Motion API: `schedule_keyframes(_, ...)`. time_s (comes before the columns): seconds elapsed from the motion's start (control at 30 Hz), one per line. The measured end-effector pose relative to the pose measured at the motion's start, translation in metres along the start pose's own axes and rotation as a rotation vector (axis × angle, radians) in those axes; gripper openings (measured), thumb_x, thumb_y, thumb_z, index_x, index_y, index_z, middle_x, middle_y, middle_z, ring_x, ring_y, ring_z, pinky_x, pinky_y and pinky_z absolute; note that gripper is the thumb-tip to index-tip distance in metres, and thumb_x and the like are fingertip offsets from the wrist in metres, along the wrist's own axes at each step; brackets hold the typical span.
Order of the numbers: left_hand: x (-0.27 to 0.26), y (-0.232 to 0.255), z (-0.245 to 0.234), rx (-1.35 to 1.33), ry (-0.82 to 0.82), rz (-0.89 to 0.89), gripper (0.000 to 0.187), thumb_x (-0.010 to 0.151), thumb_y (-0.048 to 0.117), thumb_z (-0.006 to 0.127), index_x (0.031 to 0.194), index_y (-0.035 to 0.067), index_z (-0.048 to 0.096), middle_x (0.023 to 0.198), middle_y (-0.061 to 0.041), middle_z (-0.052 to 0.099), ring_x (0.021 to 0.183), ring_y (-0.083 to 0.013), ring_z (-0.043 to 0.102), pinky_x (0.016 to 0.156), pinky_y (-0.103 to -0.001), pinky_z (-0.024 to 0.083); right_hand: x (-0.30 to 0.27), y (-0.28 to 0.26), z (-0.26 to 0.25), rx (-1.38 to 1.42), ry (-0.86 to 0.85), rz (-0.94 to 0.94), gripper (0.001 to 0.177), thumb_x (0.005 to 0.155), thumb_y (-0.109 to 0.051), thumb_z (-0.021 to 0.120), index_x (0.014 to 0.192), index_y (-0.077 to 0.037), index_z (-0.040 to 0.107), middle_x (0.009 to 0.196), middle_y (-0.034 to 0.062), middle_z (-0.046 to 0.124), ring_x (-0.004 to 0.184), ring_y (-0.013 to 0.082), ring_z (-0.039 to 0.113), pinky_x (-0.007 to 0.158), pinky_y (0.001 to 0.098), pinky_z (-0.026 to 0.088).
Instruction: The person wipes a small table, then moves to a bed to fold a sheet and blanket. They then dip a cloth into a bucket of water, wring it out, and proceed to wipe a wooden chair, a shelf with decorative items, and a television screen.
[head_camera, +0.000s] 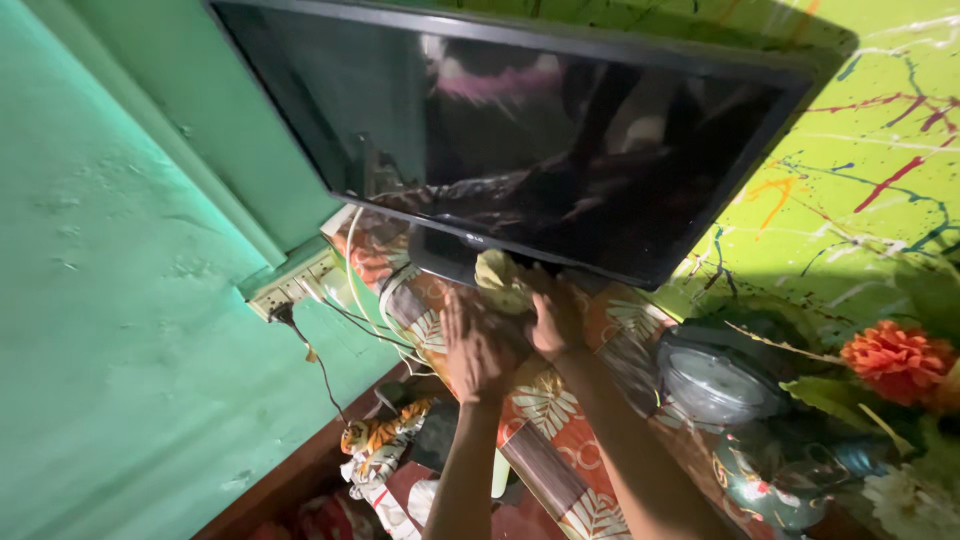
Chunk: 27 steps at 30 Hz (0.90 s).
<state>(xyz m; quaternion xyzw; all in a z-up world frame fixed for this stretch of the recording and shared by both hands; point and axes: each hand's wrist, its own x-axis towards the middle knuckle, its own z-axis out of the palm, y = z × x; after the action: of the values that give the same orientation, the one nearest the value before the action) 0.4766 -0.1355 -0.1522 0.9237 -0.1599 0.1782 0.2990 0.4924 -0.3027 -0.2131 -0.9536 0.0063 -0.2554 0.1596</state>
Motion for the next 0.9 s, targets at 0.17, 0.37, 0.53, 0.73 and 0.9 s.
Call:
schedule_keyframes(0.17, -0.003, -0.001, -0.014, -0.122, 0.161, 0.017, 0.079, 0.092, 0.022, 0.044, 0.161, -0.010, 0.024, 0.167, -0.029, 0.026, 0.158, -0.0418, 0.024, 0.130, -0.049, 0.016, -0.029, 0.023, 0.027, 0.159, -0.072, 0.008, 0.067, 0.073, -0.005, 0.068, 0.139, -0.015, 0.060, 0.143, 0.0131, 0.057, 0.136, 0.0361, 0.052, 0.113, 0.0427, 0.045)
schedule_keyframes(0.37, -0.016, 0.015, -0.045, -0.458, 0.230, -0.158, 0.076, 0.091, 0.035, 0.047, 0.158, 0.004, 0.033, 0.154, -0.022, 0.040, 0.147, -0.0370, 0.039, 0.124, -0.050, 0.031, -0.061, 0.023, -0.002, 0.227, 0.019, -0.197, 0.044, 0.078, -0.013, 0.069, 0.122, -0.014, 0.064, 0.138, 0.0183, 0.061, 0.127, 0.0361, 0.059, 0.106, 0.0405, 0.048)
schedule_keyframes(0.53, -0.034, 0.031, -0.049, -0.961, 0.037, -0.624, 0.077, 0.097, 0.040, 0.050, 0.163, 0.016, 0.015, 0.164, -0.020, 0.024, 0.146, -0.0380, 0.031, 0.114, -0.056, 0.033, -0.062, -0.050, -0.022, 1.038, -0.070, 0.567, 0.044, 0.092, -0.032, 0.061, 0.132, -0.012, 0.059, 0.125, 0.0188, 0.066, 0.117, 0.0333, 0.063, 0.098, 0.0441, 0.049)
schedule_keyframes(0.73, -0.010, 0.028, -0.064, -0.658, -0.094, -0.434, 0.073, 0.089, 0.017, 0.061, 0.157, 0.029, 0.035, 0.156, -0.019, 0.039, 0.130, -0.0371, 0.057, 0.102, -0.047, 0.058, -0.030, -0.079, -0.067, 0.369, -0.080, 0.192, 0.041, 0.086, -0.025, 0.059, 0.122, -0.012, 0.073, 0.117, 0.0167, 0.070, 0.116, 0.0345, 0.065, 0.103, 0.0437, 0.051)
schedule_keyframes(0.9, 0.024, 0.038, -0.041, -0.090, -0.221, -0.125, 0.068, 0.085, 0.018, 0.069, 0.149, 0.028, 0.046, 0.147, -0.024, 0.034, 0.129, -0.0414, 0.049, 0.084, -0.048, 0.061, 0.011, -0.063, -0.057, -0.153, 0.286, -0.164, 0.049, 0.071, -0.021, 0.061, 0.113, 0.002, 0.072, 0.127, 0.0234, 0.063, 0.126, 0.0409, 0.056, 0.102, 0.0504, 0.044)
